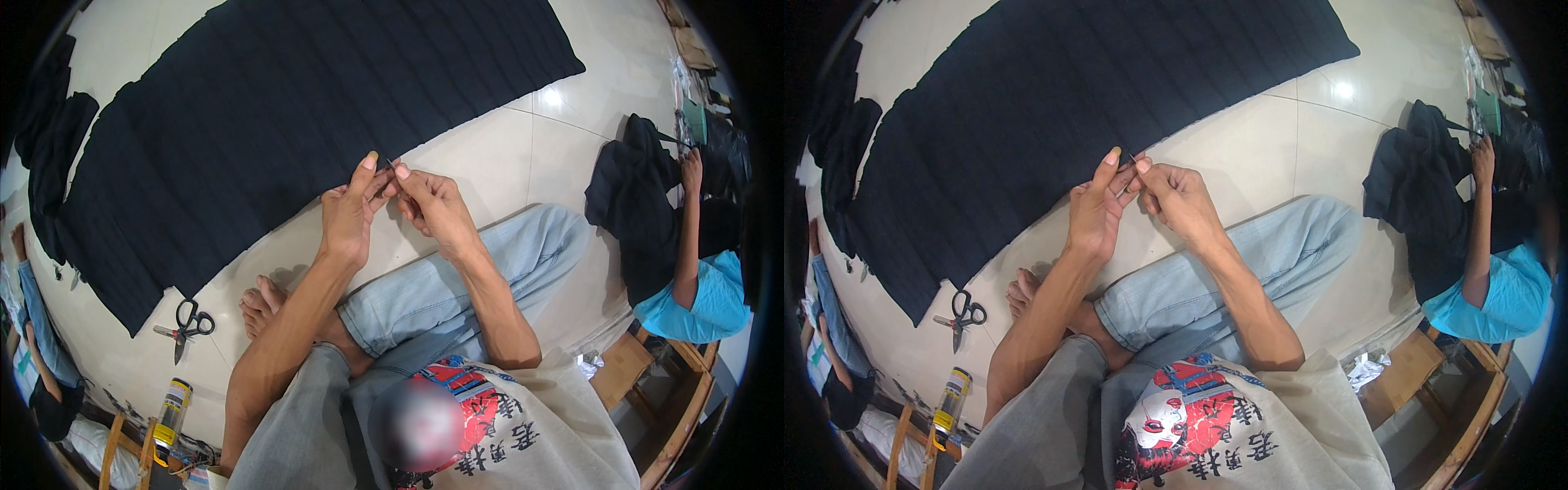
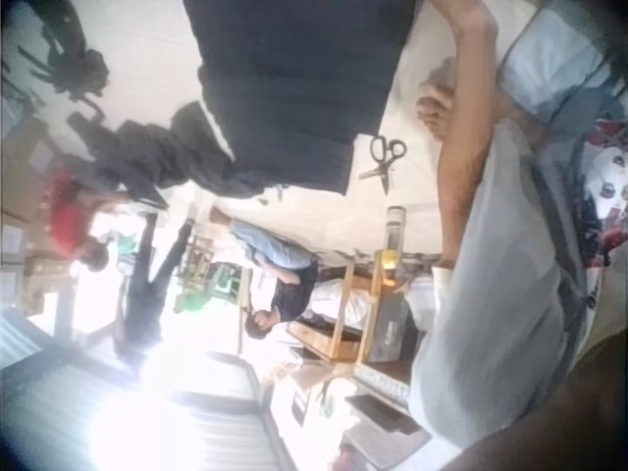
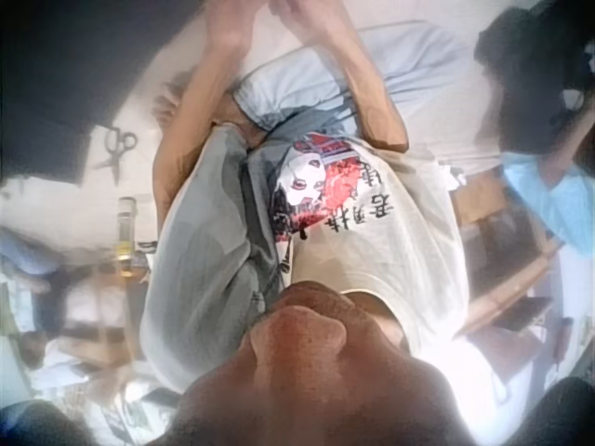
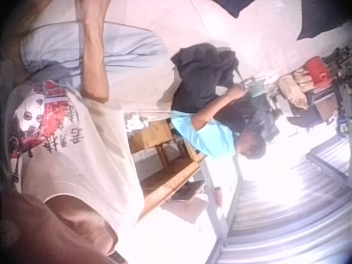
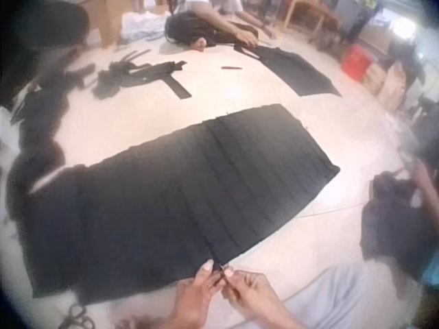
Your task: The person sits on the floor and uses small scissors to trim the edges of a large piece of black fabric. They repeatedly snip small sections along the edge, occasionally adjusting the fabric's position.
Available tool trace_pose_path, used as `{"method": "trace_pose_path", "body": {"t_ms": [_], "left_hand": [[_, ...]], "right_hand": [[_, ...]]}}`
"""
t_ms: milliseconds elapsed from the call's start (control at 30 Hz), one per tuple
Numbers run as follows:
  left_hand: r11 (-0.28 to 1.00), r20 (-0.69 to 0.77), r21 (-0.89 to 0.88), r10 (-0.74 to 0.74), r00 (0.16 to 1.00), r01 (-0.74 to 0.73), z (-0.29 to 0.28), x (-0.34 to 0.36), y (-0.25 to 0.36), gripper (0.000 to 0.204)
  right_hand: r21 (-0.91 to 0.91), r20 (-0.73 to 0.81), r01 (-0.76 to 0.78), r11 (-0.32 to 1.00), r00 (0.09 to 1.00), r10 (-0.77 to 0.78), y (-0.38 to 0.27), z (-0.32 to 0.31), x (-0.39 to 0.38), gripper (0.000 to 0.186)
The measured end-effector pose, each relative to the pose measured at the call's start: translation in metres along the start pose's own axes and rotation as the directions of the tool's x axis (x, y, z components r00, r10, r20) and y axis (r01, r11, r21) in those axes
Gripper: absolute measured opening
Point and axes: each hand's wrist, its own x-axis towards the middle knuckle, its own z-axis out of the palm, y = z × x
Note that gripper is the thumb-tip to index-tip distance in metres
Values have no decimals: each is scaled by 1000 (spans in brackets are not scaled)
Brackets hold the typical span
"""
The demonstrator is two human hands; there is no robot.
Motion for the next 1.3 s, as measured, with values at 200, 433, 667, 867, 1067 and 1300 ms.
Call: {"method": "trace_pose_path", "body": {"t_ms": [200,433,667,867,1067,1300], "left_hand": [[1000,4,17,-1,1000,1,0,0,0,46],[1000,15,16,7,1000,-7,-3,1,-2,43],[1000,22,-13,3,1000,-3,-1,0,-1,39],[1000,27,-6,-4,1000,5,2,1,-1,35],[997,131,13,-73,989,72,24,6,3,44],[993,52,121,-6,999,0,42,17,-11,50]], "right_hand": [[-3,-17,21,1000,1000,-21,7,2,2,42],[2,-21,33,999,999,-33,6,4,2,41],[-27,-46,24,999,999,-26,6,0,-2,40],[9,-340,98,995,936,-89,-13,-24,-5,33],[329,-252,175,928,963,-92,-13,-41,36,24],[274,-337,217,937,934,-118,-4,-37,28,24]]}}
